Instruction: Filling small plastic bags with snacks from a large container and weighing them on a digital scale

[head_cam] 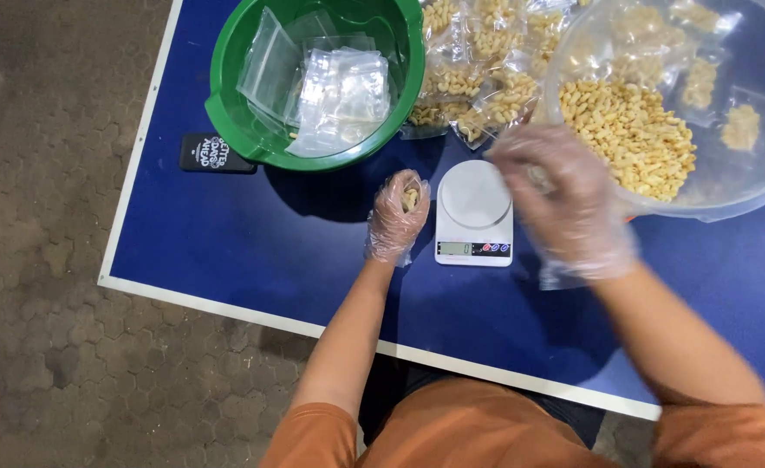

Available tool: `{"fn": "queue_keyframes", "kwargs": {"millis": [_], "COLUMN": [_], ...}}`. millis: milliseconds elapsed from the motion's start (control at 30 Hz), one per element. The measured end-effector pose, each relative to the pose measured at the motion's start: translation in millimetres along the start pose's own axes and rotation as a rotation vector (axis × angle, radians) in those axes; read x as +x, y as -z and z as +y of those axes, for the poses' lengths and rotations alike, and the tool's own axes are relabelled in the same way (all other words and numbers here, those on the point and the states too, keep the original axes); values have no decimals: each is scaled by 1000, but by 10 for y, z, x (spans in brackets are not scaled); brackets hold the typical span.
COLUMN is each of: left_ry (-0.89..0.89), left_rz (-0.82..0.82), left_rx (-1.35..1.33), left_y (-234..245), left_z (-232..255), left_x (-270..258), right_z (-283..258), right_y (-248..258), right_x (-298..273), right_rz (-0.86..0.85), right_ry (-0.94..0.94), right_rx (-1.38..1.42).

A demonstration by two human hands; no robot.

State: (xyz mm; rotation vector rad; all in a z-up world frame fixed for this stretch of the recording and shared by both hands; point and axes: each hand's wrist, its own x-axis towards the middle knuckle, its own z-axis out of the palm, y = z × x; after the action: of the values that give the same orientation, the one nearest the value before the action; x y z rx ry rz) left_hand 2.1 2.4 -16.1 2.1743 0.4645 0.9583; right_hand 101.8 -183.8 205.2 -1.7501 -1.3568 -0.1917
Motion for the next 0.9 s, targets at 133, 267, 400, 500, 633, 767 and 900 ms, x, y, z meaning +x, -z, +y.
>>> {"fn": "queue_keyframes", "kwargs": {"millis": [133, 267, 400, 500, 633, 767, 900], "left_ry": [80, 75, 112, 132, 145, 209, 595], "left_rz": [53, 56, 34, 25, 11, -58, -71], "left_rx": [41, 2, -26, -45, -110, -363, -1116], "left_y": [-27, -57, -108, -57, 16, -141, -174], "left_z": [24, -34, -121, -51, 26, -172, -77], "left_x": [9, 13, -30, 9, -1, -167, -163], "right_z": [322, 764, 900, 1074, 1156, 1227, 1211], "right_y": [-780, -1098, -1008, -927, -885, -931, -917], "right_x": [-167, -554, -1062, -1479, -1649, -1670, -1647], "right_rz": [37, 81, 216, 288, 256, 313, 365], "right_ry": [-88, -260, -314, -353, -338, -333, -338], "right_rx": [231, 268, 49, 9, -64, -91, -115]}}
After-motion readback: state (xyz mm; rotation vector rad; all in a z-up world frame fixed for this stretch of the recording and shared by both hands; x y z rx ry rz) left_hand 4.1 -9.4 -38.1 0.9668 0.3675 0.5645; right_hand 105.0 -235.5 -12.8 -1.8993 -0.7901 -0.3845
